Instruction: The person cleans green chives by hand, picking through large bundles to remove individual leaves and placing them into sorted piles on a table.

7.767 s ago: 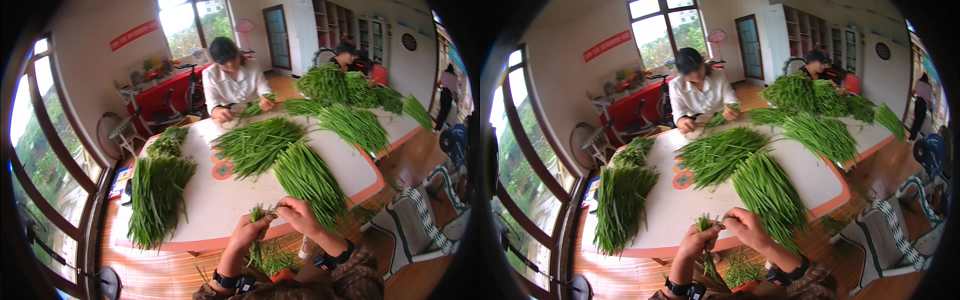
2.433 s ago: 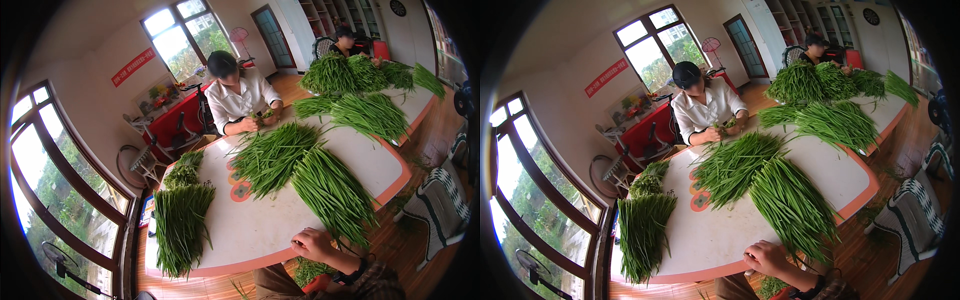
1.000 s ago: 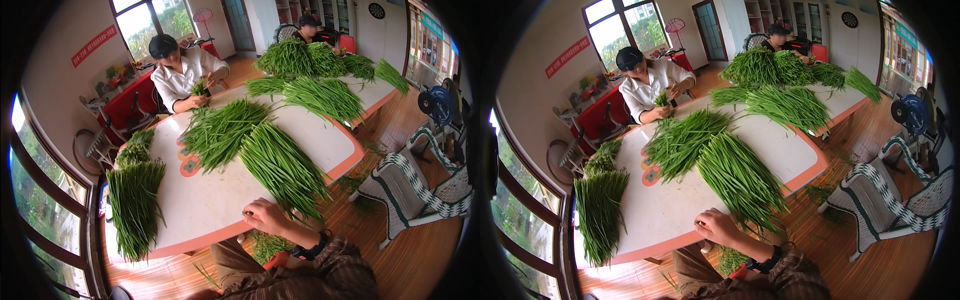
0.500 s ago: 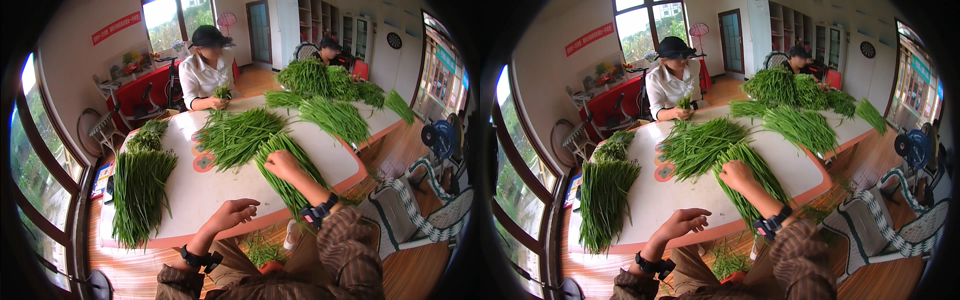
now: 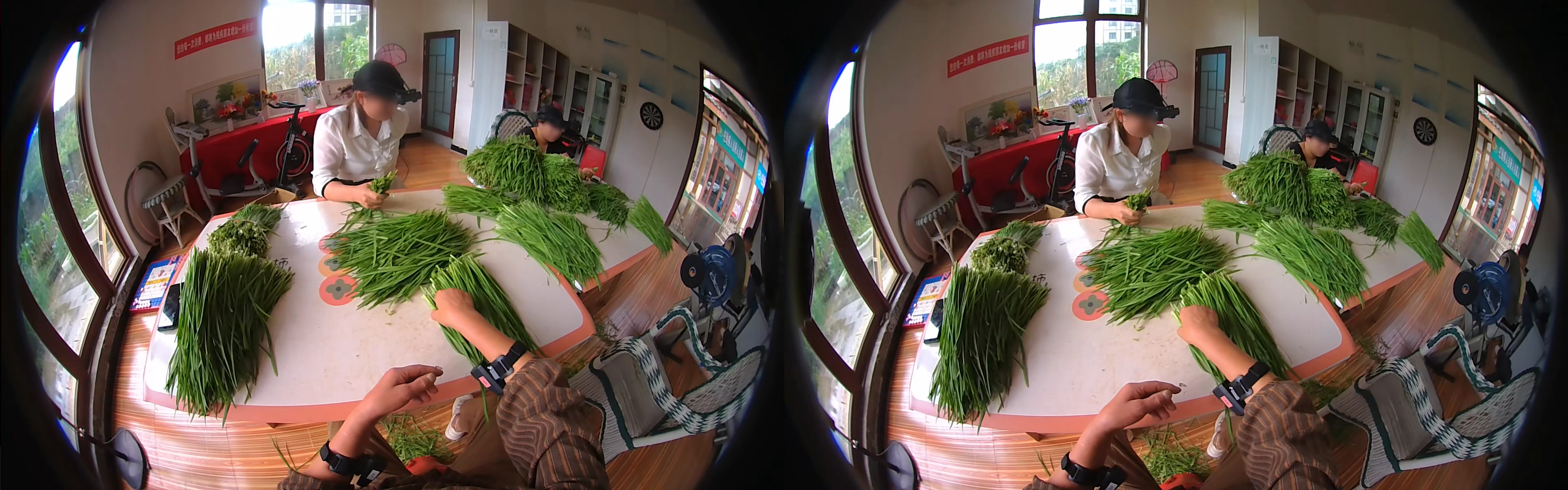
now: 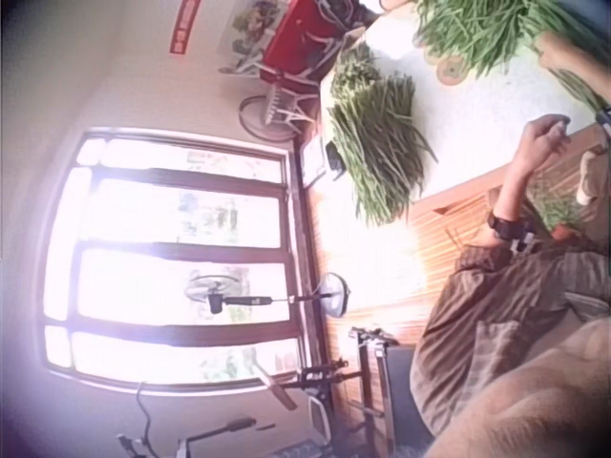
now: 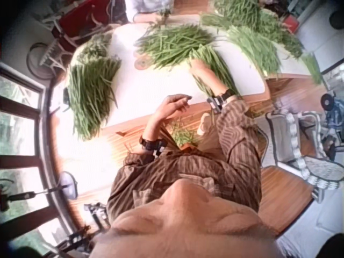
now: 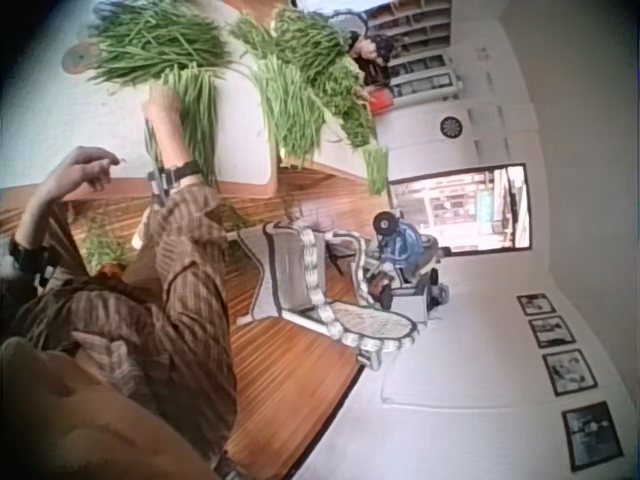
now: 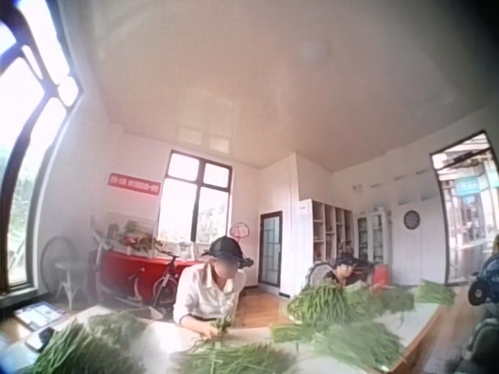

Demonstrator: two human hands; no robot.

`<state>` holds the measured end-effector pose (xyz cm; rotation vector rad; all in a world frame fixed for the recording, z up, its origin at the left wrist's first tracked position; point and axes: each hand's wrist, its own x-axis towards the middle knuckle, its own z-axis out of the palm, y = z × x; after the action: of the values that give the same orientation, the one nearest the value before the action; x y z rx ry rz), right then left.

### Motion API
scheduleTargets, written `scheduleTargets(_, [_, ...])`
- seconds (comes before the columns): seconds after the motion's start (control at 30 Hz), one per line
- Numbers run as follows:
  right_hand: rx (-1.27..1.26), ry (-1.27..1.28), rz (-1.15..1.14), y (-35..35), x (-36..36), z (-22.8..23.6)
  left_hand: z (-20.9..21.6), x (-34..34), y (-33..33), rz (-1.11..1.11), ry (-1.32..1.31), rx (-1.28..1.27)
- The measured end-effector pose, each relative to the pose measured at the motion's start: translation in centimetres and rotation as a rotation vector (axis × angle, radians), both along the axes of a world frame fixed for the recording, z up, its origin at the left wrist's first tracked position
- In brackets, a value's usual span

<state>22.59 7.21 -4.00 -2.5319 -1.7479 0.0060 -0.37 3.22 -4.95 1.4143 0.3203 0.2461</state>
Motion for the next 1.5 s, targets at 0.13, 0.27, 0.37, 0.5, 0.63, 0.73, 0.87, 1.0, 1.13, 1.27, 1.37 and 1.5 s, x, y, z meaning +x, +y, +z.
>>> scheduleTargets(0.13, [0.33, 0.363, 0.102, -1.8, 2.6, 0.2, 0.1, 0.2, -0.5, 0.034, -0.006, -0.061])
scheduleTargets(0.27, [0.298, 0.989, 0.095, -3.9, 3.1, 0.1, 0.7, 0.2, -0.7, 0.148, -0.003, -0.144])
scheduleTargets(0.37, [0.279, 1.275, 0.213, -5.0, 0.7, 0.1, -0.7, -0.2, 0.3, 0.407, -0.085, -0.241])
scheduleTargets(0.5, [0.384, 1.34, 0.333, -6.6, -1.5, -0.4, 0.3, 2.1, 1.2, 0.456, -0.179, -0.298])
scheduleTargets(0.63, [0.356, 1.45, 0.4, -7.1, -3.0, -1.4, -0.4, 5.2, 2.0, 0.398, -0.229, -0.237])
scheduleTargets(0.73, [0.369, 1.465, 0.366, -7.1, -3.4, -2.0, -0.7, 5.6, 2.4, 0.447, -0.246, -0.357])
scheduleTargets(0.87, [0.399, 1.464, 0.369, -7.4, -2.3, -3.0, -1.9, 5.3, 1.9, 0.393, -0.271, -0.401])
scheduleTargets(1.0, [0.451, 1.446, 0.317, -7.9, -2.8, -2.4, -2.7, 5.5, 1.9, 0.374, -0.206, -0.344])
scheduleTargets(1.13, [0.474, 1.453, 0.275, -7.8, -3.3, -3.2, -2.3, 4.8, 1.6, 0.634, -0.283, -0.344])
scheduleTargets(1.27, [0.494, 1.474, 0.249, -8.1, -3.3, -3.4, -1.9, 2.7, 3.7, 0.694, -0.471, -0.614])
scheduleTargets(1.37, [0.494, 1.453, 0.317, -8.0, -4.2, -3.2, -2.0, 2.0, 5.0, 0.611, -0.431, -0.779])
scheduleTargets(1.5, [0.54, 1.091, 0.245, -8.7, -5.5, -2.3, -0.1, 2.8, 3.6, 0.535, -0.283, -0.669])
